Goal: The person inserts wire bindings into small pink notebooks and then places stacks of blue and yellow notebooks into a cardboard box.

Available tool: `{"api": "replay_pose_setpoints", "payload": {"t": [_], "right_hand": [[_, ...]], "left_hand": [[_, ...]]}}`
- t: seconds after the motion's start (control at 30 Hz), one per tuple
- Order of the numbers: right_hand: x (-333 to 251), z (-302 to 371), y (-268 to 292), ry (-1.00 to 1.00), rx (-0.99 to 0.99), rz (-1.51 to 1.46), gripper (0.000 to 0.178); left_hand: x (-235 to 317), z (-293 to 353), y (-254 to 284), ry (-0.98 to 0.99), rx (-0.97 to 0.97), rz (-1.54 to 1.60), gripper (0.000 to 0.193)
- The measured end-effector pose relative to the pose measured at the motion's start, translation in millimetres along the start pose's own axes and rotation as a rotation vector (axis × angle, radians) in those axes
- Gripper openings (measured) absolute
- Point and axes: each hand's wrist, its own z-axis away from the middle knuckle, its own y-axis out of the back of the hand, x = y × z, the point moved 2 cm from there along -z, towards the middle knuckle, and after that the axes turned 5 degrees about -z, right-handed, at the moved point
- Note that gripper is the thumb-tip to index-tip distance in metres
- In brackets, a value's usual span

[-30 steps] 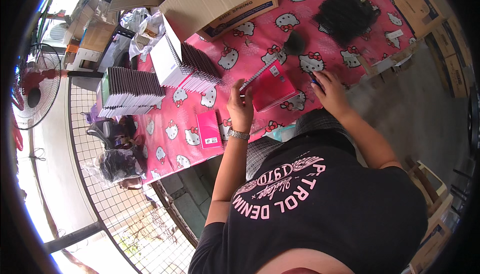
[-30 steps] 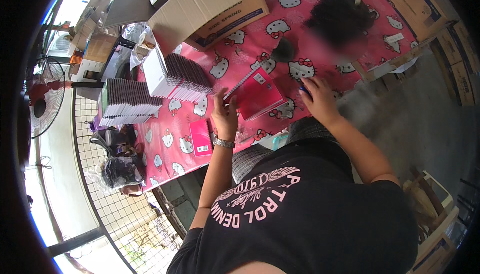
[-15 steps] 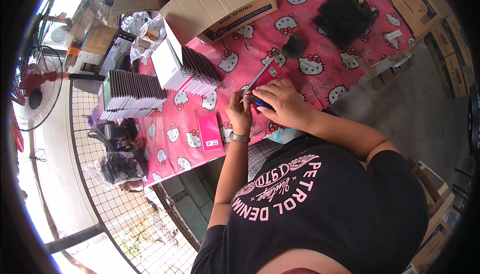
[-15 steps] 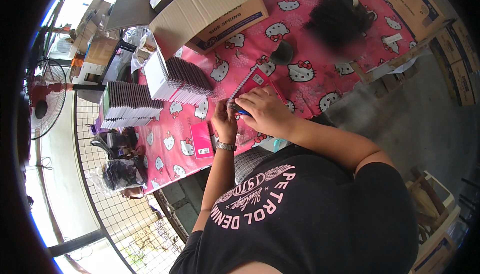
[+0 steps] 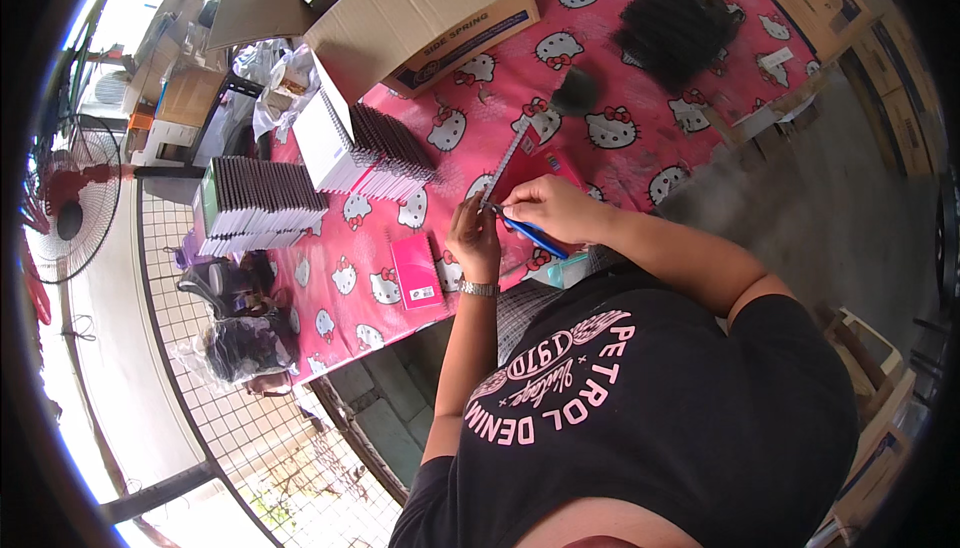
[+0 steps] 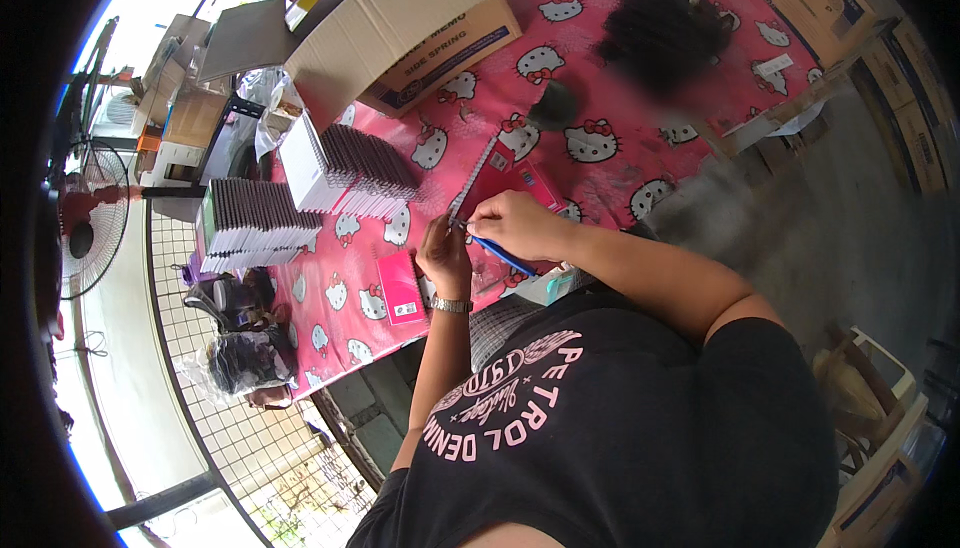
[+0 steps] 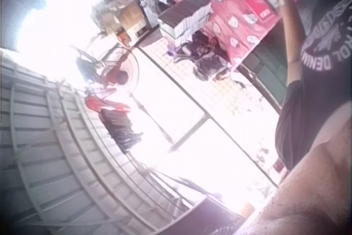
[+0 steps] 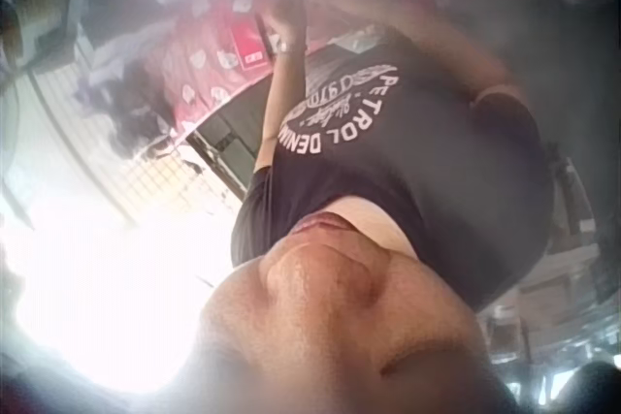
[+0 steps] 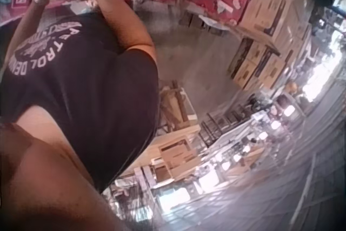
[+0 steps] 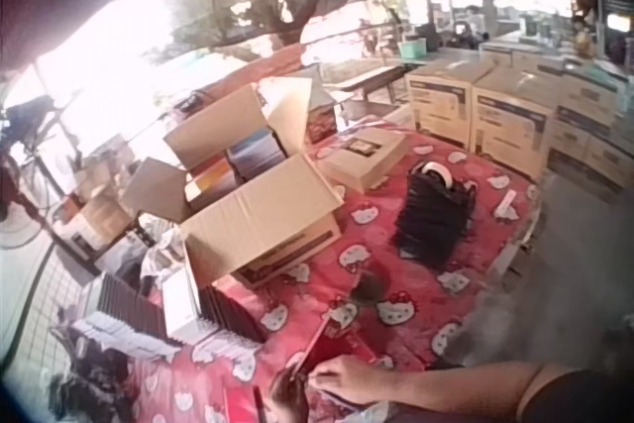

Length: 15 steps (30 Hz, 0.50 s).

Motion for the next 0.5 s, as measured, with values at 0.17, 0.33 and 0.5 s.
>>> {"api": "replay_pose_setpoints", "payload": {"t": [0.17, 0.33, 0.5], "right_hand": [[-3, 24, 34, 0.301, 0.176, 0.245, 0.026], [62, 36, 116, 0.336, 0.482, 0.857, 0.023], [54, -21, 188, 0.32, 0.68, 0.842, 0.018]], "left_hand": [[-34, 37, 47, 0.384, 0.267, 0.426, 0.013], [-111, 103, 132, 0.67, 0.412, 0.032, 0.023], [-96, 88, 125, 0.535, 0.268, -0.853, 0.027]]}}
